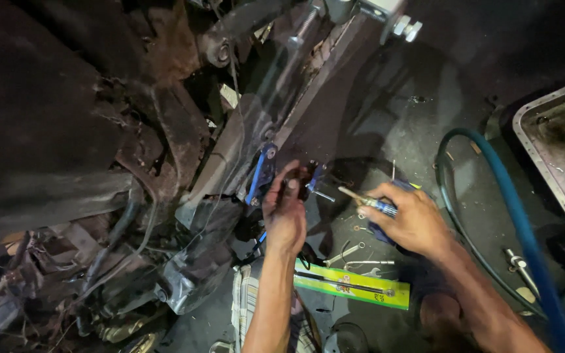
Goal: The person uses a ratchet and wrench to loosen and remove bolts from a blue motorcycle swingarm. They then detach the swingarm and handle small parts like washers and nuts.
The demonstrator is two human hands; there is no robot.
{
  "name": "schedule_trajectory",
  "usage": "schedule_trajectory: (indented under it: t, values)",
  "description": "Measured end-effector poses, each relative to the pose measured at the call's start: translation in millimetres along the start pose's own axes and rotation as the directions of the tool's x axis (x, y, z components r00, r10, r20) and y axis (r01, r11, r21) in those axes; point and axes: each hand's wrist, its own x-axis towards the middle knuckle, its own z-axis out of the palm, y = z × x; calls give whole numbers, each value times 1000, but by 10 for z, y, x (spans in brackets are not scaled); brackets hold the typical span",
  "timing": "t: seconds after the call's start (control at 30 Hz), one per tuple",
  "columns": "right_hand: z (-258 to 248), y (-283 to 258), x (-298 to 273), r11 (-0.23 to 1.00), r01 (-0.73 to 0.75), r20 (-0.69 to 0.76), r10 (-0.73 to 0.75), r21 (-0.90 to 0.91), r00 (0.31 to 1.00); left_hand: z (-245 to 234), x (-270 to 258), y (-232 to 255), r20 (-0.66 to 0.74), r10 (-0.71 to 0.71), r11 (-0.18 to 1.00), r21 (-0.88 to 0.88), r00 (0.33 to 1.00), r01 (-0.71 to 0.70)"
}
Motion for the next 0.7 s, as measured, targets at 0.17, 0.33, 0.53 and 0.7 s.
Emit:
schedule_trajectory:
  t: [0.17,0.33,0.53,0.7]
  values:
    - [205,174,122,953,-172,-37,168,-250,985,-100,70,-12,-53,-40,989,-145,998,32]
    - [-66,-262,52,915,-283,-45,282,-287,958,-26,28,232,-68,-71,984,-170,995,59]
    - [-260,-73,-10,994,-64,-404,21,-93,915,-4,-107,267,-39,65,978,-194,997,-71]
    - [29,540,208,955,66,-503,-211,-290,838,90,-509,291,-169,259,912,366,951,-184]
